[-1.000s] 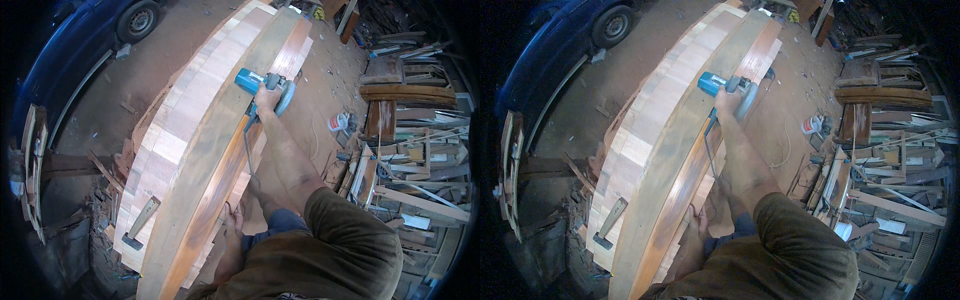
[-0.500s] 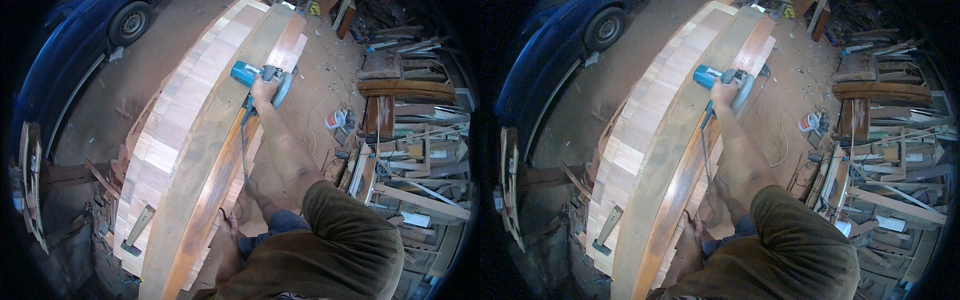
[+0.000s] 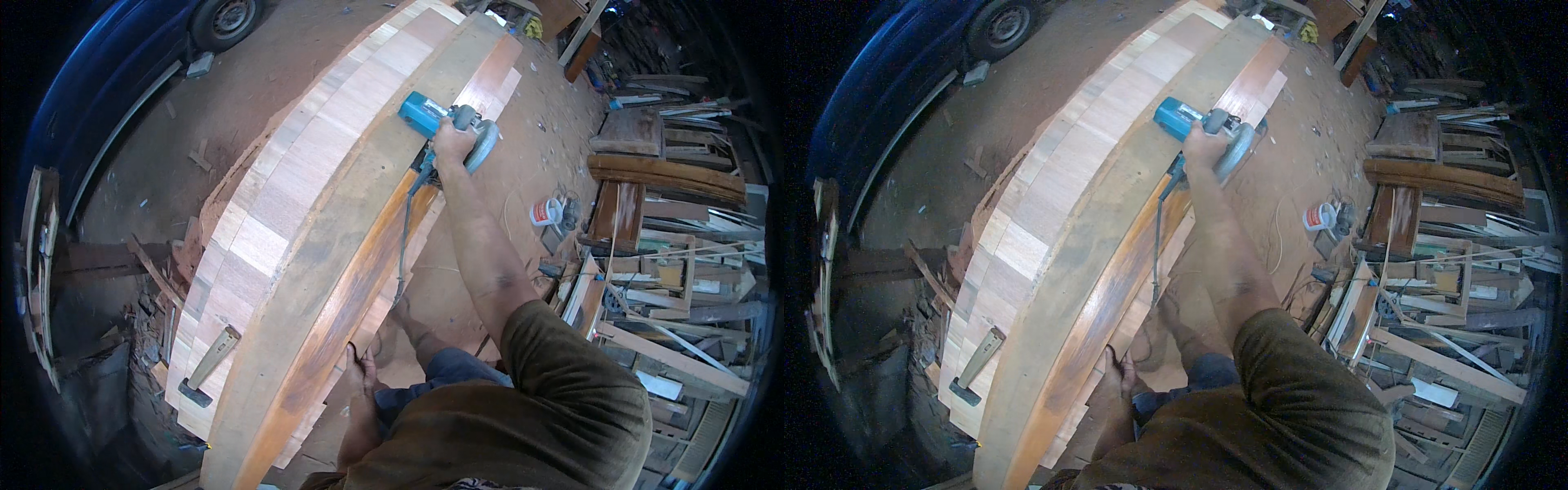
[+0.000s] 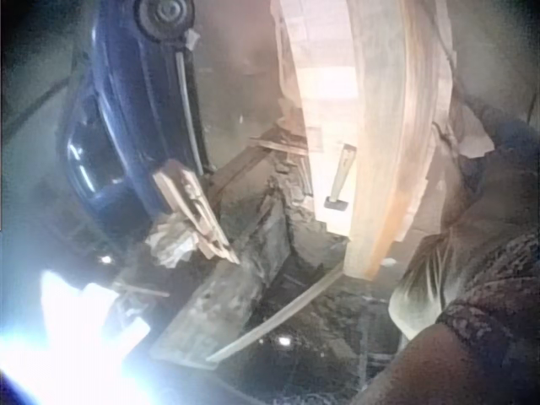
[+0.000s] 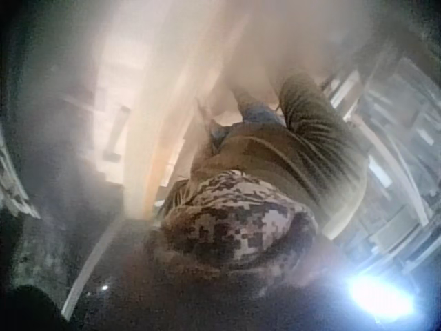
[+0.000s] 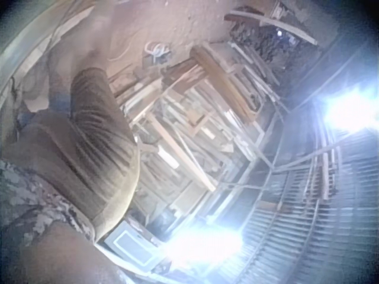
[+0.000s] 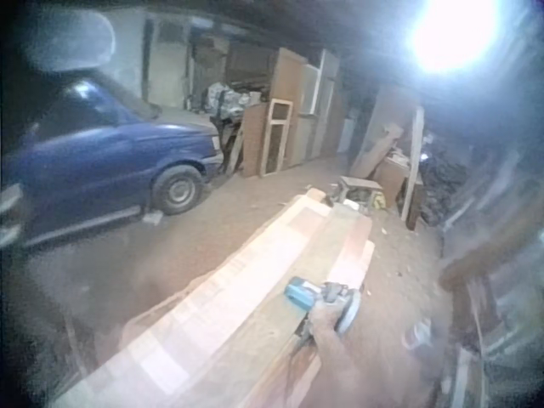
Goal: The person retrieves nails from a bucket and uses a hammer to drive them into a long, curved wooden assembly. They then use a circular saw to trim the edges of the wood and a clamp to secure the pieces together.
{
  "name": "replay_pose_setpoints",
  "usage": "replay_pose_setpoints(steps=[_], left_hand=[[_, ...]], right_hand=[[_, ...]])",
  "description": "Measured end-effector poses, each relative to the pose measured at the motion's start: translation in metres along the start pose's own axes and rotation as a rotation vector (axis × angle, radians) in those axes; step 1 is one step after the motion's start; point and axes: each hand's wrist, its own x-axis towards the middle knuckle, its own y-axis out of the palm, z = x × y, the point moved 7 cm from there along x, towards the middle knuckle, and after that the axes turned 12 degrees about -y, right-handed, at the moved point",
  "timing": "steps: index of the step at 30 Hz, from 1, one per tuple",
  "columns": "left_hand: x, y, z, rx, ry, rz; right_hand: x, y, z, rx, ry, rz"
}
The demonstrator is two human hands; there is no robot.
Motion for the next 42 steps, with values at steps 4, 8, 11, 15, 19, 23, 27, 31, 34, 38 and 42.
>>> replay_pose_setpoints(steps=[4,8,11,15,19,23,27,31,34,38,42], left_hand=[[0.001,0.000,-0.003,0.015,0.026,-0.009],[-0.002,-0.002,-0.006,0.019,0.030,-0.016],[0.001,-0.005,-0.005,0.039,0.021,-0.012],[0.001,-0.004,-0.005,0.056,0.017,-0.017],[-0.001,0.003,-0.003,0.059,0.047,0.017],[-0.002,0.000,-0.007,0.060,0.063,0.001],[-0.007,0.012,-0.004,0.088,0.061,-0.011],[-0.010,0.021,0.001,0.048,0.053,0.001],[-0.009,0.020,-0.002,0.059,0.084,-0.006],[-0.010,0.032,0.004,0.048,0.076,0.087],[-0.003,0.010,0.001,0.033,0.076,-0.021]], right_hand=[[0.015,0.002,-0.012,-0.065,0.022,-0.005],[0.018,0.007,0.000,-0.040,0.097,0.035],[0.025,0.006,0.003,-0.053,0.114,0.036],[0.034,0.008,0.001,-0.064,0.129,0.031],[0.049,0.008,-0.001,-0.128,0.118,0.039],[0.051,0.013,0.004,-0.050,0.179,0.059],[0.067,0.012,-0.008,-0.057,0.167,0.055],[0.077,0.015,-0.003,-0.060,0.161,0.052],[0.073,0.012,0.017,-0.055,0.155,0.055],[0.082,0.007,0.030,-0.076,0.082,-0.001],[0.092,0.014,0.021,-0.037,0.149,0.059]])
